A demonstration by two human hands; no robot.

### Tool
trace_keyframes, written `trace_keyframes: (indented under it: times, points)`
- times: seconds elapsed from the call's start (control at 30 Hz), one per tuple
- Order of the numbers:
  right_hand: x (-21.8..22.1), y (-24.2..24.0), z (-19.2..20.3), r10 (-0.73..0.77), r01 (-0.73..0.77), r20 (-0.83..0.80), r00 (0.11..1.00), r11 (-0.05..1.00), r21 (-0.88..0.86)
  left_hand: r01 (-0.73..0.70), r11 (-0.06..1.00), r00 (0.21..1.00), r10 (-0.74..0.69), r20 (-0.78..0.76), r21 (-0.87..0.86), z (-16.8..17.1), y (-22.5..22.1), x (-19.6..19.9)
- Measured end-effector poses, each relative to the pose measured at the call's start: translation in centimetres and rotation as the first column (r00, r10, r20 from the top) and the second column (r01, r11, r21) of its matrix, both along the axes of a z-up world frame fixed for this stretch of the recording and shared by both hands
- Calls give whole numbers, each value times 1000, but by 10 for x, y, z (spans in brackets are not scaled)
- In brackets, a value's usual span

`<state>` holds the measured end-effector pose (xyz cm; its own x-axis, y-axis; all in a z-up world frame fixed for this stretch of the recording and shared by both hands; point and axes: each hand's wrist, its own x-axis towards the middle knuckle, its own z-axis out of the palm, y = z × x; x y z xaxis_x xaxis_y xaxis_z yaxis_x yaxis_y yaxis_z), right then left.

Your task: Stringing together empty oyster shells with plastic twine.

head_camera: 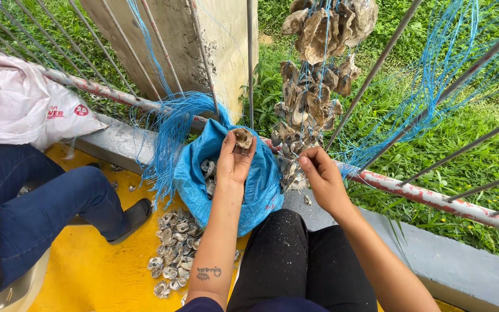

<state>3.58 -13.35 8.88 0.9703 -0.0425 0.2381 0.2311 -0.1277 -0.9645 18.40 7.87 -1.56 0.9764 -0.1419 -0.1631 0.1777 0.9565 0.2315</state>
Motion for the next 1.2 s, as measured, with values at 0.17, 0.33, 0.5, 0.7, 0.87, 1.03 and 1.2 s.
trace_keyframes:
  times: [0.17, 0.33, 0.5, 0.7, 0.87, 1.03, 1.2]
  points:
    - [4, -8, -5, -9, 9, 17, 1000, 1000, -15, 40, 999, 998, -41, 47, 25, -7, -4, 1]
    - [9, -4, 9, -15, 16, 19, 1000, 998, -62, 207, 971, 971, -189, 144, -120, 5, -7, -8]
    - [7, 11, 40, -145, 160, 73, 987, 943, -291, 424, 904, 882, -400, 248, -49, 19, -10, -21]
    - [4, 16, 49, -91, 173, 231, 969, 916, -362, 399, 911, 846, -409, 341, 102, 42, -27, -38]
    - [2, 13, 47, -120, 178, 174, 977, 912, -369, 252, 904, 865, -371, 338, 347, 52, -32, -49]
    - [-3, 11, 49, -122, 180, 171, 978, 904, -387, 125, 853, 872, -338, 355, 507, 65, -34, -59]
    - [-5, 8, 42, -146, 189, 141, 979, 910, -368, -71, 620, 857, -362, 365, 781, 71, -33, -70]
